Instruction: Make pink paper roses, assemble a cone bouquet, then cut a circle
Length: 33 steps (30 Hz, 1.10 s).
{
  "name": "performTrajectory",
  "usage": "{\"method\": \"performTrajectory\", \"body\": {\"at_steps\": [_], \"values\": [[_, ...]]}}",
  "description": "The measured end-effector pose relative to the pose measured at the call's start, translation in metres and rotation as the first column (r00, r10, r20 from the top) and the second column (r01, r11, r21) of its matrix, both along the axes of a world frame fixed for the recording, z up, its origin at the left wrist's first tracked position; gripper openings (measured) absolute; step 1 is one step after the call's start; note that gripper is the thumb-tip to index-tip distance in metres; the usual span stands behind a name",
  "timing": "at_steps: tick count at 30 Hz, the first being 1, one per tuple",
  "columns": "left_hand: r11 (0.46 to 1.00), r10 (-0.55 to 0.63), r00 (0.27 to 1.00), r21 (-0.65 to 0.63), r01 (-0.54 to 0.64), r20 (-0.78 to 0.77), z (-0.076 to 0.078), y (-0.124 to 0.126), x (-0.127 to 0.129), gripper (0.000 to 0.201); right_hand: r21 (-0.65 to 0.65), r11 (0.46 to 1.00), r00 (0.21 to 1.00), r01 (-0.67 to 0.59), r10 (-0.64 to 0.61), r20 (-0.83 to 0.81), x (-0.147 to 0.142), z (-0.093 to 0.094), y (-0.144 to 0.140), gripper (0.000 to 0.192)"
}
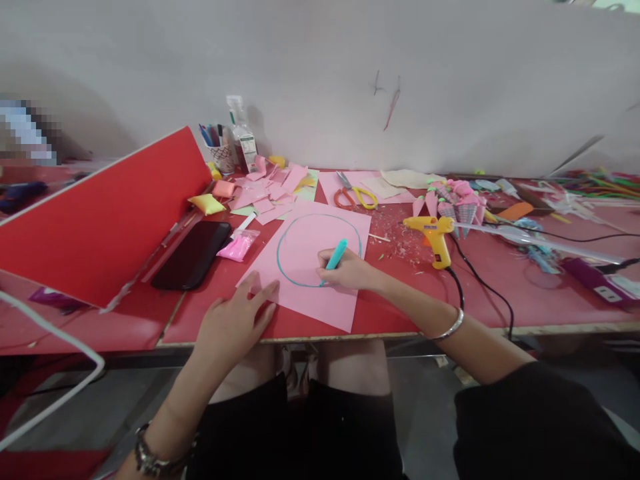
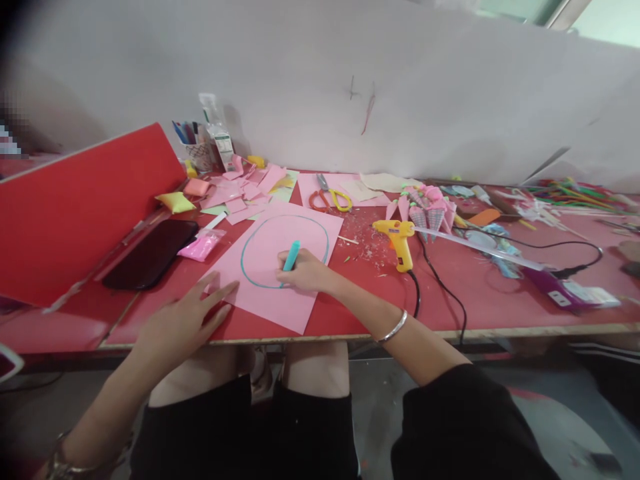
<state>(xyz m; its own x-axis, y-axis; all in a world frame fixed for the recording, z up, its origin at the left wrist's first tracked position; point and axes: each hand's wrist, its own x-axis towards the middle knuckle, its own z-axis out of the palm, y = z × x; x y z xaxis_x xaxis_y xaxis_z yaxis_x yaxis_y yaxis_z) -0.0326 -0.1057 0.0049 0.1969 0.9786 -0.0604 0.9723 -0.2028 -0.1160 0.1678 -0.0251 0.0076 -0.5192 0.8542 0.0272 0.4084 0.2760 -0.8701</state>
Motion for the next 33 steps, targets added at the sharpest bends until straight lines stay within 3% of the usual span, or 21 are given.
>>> {"method": "performTrajectory", "body": {"at_steps": [19,33], "values": [[0.999,0.009,1.0,-0.033,-0.009,-0.017,0.002,0.0,0.001,0.042,0.023,0.994,0.99,0.109,-0.111,0.092,0.032,0.008,0.0,0.018],[0.999,0.005,0.999,-0.045,-0.007,-0.034,0.003,0.0,0.001,0.042,0.155,0.971,0.964,0.18,-0.205,0.167,0.057,0.009,0.013,0.016]]}}
